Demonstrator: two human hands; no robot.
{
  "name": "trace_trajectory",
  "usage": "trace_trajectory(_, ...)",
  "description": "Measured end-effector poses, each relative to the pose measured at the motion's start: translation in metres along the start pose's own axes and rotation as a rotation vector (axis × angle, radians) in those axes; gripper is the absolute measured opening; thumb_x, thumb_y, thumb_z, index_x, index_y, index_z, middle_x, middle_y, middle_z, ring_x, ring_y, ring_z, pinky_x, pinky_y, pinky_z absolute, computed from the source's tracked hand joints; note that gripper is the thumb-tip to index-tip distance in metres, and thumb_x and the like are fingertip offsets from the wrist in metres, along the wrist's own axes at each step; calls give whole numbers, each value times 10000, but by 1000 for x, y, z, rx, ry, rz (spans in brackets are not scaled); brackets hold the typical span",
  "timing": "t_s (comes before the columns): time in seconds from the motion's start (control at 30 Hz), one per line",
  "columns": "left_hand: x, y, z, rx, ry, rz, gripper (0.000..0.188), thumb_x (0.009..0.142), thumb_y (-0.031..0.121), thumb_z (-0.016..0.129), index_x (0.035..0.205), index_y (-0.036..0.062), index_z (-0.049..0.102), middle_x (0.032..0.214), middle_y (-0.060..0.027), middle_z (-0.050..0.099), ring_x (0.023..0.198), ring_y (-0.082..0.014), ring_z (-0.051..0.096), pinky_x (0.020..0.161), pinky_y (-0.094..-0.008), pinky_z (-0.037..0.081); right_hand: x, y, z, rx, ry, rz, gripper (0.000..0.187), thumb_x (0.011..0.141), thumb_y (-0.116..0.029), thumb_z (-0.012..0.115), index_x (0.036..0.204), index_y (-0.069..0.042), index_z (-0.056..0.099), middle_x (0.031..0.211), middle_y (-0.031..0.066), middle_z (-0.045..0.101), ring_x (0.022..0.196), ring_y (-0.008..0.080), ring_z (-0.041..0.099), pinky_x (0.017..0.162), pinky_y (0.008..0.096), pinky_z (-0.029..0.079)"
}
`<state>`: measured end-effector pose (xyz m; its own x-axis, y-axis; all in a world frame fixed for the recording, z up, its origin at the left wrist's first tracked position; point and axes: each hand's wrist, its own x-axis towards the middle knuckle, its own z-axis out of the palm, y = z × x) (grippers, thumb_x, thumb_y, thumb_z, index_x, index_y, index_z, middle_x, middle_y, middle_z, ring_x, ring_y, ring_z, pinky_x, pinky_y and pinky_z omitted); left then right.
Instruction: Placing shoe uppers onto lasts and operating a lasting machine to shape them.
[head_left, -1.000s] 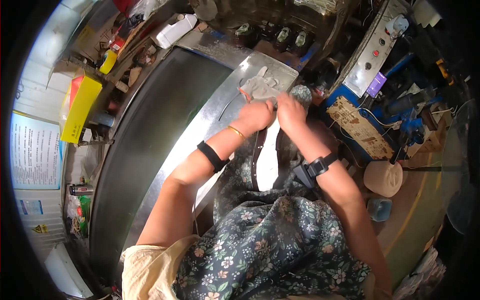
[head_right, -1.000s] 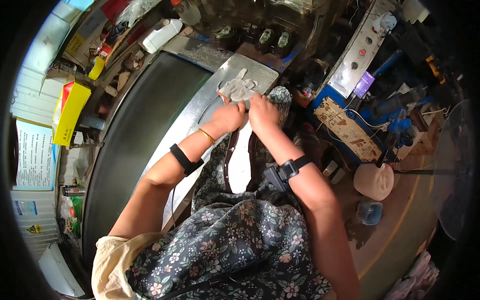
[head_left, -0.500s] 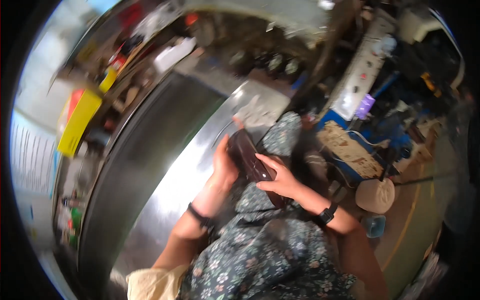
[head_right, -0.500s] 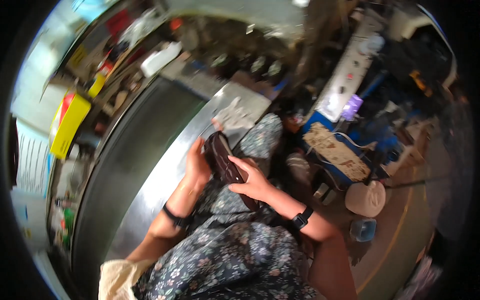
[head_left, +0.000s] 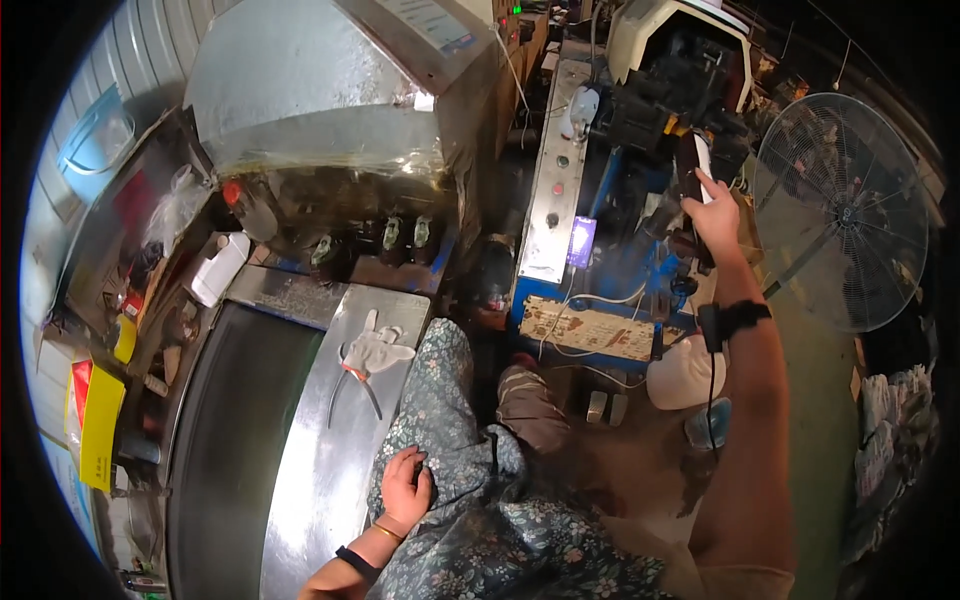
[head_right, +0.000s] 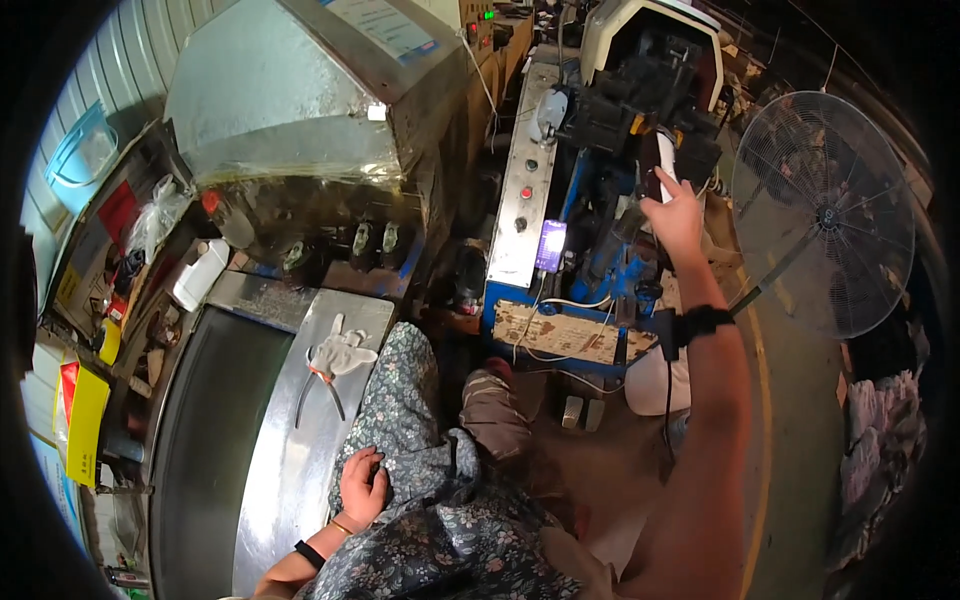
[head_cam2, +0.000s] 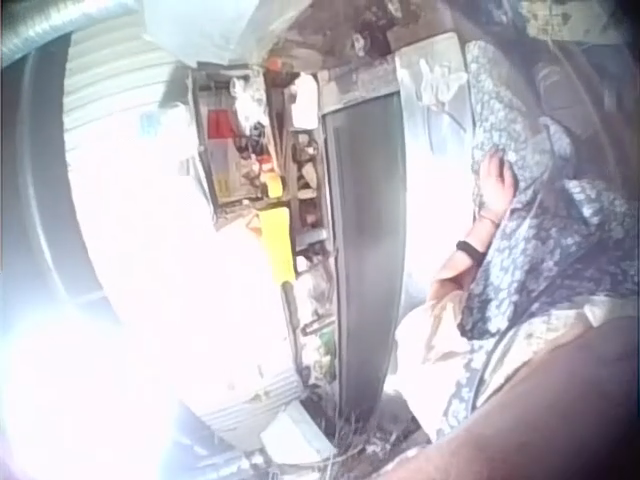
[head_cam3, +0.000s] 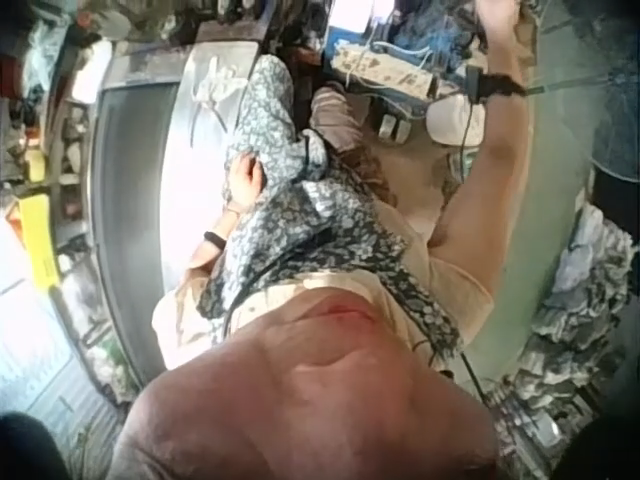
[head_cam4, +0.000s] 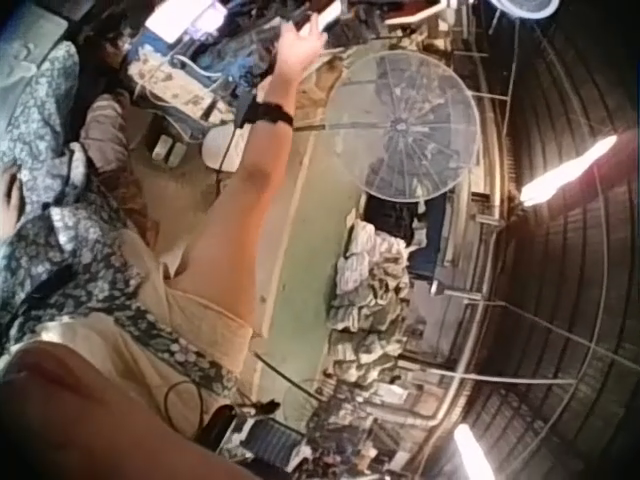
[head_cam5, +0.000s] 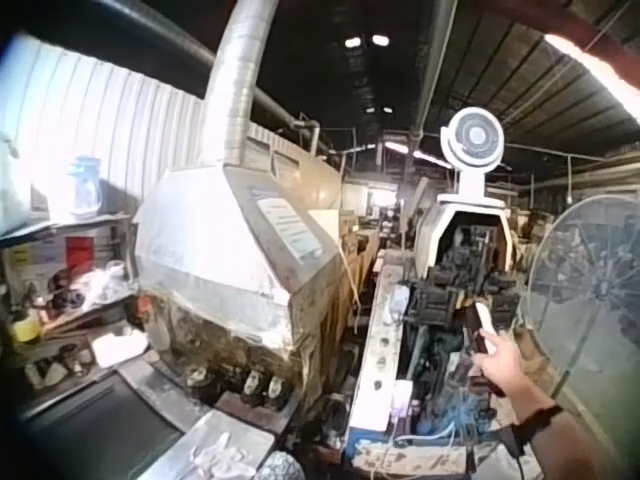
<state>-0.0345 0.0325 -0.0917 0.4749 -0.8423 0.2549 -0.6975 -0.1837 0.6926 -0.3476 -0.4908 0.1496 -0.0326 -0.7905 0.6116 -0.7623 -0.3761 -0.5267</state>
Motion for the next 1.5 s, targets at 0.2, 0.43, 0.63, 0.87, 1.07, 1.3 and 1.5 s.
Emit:
trace_trajectory(0.2,6,8,3,47,25,2,227,803,99,623,1016,32,665,1156,-163,623,1056,-358,588,918,-415,472,58,40,2,-145,-203,72,649,632,-272,722,1276,-221,662,1358,174,564,1113,341,625,921,393,496)
trace_trajectory(0.43,6,8,7,70,44,-8,214,803,105,634,1003,36,667,1136,-158,625,1042,-356,588,907,-421,471,28,21,13,-469,-505,-45,853,729,-555,709,1489,-315,405,1466,312,379,1238,459,505,1029,451,443)
trace_trajectory(0.63,4,6,7,56,52,-1,209,799,106,628,994,41,666,1118,-147,625,1028,-356,584,902,-424,469,-2,23,17,-457,-286,-59,757,778,-389,684,1479,-360,400,1561,223,266,1319,431,395,1064,466,413)
trace_trajectory(0.87,3,3,11,57,53,0,222,803,126,621,1005,44,662,1131,-149,617,1036,-354,578,905,-425,462,5,24,18,-439,-285,-54,768,760,-360,675,1478,-361,402,1552,203,297,1302,419,413,1053,453,425)
trace_trajectory(1.07,3,7,12,96,53,-1,222,792,153,641,986,49,666,1113,-155,624,1041,-359,579,918,-427,457,41,22,28,-465,-336,-12,758,769,-376,654,1481,-368,393,1550,185,303,1302,394,424,1046,443,434)
trace_trajectory(1.3,1,0,18,240,153,264,167,932,93,530,1053,8,607,1014,-205,600,842,-365,567,715,-477,479,83,18,43,-454,-394,51,764,763,-379,661,1479,-380,395,1561,164,295,1343,378,398,1070,429,420)
trace_trajectory(1.5,2,-14,24,207,124,228,173,894,75,543,1024,-17,611,1096,-215,585,892,-424,568,781,-482,489,90,17,36,-432,-362,29,775,737,-372,680,1466,-362,418,1546,180,318,1331,391,408,1080,433,407)
